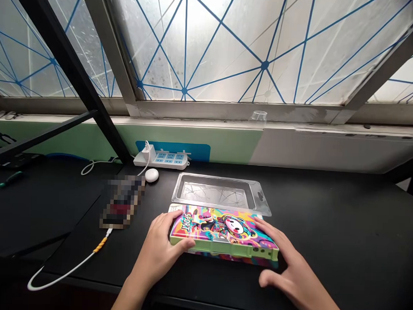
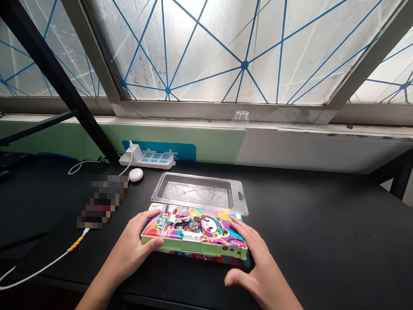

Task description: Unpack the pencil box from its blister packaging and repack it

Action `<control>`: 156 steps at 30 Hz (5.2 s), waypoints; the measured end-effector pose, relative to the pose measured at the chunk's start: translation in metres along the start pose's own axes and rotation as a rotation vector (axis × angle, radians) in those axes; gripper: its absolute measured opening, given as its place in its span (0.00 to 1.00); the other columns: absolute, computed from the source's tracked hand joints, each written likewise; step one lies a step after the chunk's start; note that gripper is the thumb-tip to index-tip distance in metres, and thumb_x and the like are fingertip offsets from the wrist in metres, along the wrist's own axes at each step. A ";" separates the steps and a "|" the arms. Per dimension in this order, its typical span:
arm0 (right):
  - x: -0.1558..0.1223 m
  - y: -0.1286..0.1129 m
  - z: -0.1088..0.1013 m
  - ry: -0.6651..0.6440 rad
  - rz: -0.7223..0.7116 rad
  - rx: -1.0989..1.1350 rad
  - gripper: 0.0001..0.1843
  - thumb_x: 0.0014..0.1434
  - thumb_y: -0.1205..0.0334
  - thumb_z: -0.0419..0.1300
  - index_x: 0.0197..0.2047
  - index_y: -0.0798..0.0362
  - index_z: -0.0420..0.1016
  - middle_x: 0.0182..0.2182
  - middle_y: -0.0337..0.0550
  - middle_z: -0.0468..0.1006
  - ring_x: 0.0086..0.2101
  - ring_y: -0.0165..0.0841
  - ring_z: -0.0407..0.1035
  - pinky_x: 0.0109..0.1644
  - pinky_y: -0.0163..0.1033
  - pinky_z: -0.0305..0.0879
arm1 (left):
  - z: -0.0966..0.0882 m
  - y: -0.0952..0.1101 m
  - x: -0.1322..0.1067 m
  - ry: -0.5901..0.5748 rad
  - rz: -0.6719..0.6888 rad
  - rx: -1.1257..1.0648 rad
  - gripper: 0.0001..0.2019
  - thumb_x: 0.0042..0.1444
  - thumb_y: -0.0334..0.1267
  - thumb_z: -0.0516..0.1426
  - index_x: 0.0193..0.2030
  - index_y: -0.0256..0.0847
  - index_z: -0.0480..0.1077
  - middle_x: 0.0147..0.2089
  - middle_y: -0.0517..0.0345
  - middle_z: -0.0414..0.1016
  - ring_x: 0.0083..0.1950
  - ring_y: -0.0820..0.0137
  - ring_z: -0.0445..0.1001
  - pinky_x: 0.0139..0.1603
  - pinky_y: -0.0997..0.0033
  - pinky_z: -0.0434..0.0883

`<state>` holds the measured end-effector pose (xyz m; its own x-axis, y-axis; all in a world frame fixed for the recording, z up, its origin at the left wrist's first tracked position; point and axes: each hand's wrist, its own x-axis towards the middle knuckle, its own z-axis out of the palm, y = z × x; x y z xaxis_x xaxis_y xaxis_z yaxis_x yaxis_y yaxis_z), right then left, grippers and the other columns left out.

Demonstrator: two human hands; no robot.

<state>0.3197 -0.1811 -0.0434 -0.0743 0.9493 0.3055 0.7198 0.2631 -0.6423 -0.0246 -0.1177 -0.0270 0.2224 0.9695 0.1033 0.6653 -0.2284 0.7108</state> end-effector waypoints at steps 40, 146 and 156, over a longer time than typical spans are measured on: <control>0.071 -0.092 0.074 0.267 -0.391 -0.521 0.08 0.70 0.62 0.52 0.41 0.55 0.70 0.40 0.54 0.70 0.43 0.45 0.65 0.47 0.51 0.69 | -0.007 -0.013 -0.008 -0.064 0.172 -0.052 0.52 0.57 0.56 0.65 0.78 0.52 0.38 0.65 0.47 0.70 0.65 0.50 0.69 0.65 0.51 0.64; 0.065 -0.050 0.049 -0.581 -0.383 -0.222 0.51 0.59 0.29 0.57 0.76 0.49 0.51 0.74 0.51 0.49 0.71 0.53 0.44 0.73 0.60 0.41 | 0.030 0.025 0.123 -0.058 0.339 0.513 0.25 0.70 0.51 0.45 0.66 0.41 0.66 0.71 0.45 0.64 0.73 0.51 0.58 0.71 0.41 0.53; 0.063 -0.047 0.038 -0.471 -0.432 -0.221 0.24 0.66 0.43 0.58 0.57 0.49 0.76 0.61 0.50 0.74 0.61 0.46 0.65 0.65 0.52 0.60 | 0.021 0.021 0.129 -0.066 0.299 0.527 0.26 0.70 0.53 0.44 0.67 0.45 0.64 0.72 0.48 0.64 0.73 0.54 0.58 0.72 0.45 0.53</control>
<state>0.2549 -0.1273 -0.0207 -0.6437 0.7539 0.1315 0.6786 0.6417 -0.3574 0.0331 0.0003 -0.0133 0.4864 0.8528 0.1901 0.8267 -0.5196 0.2156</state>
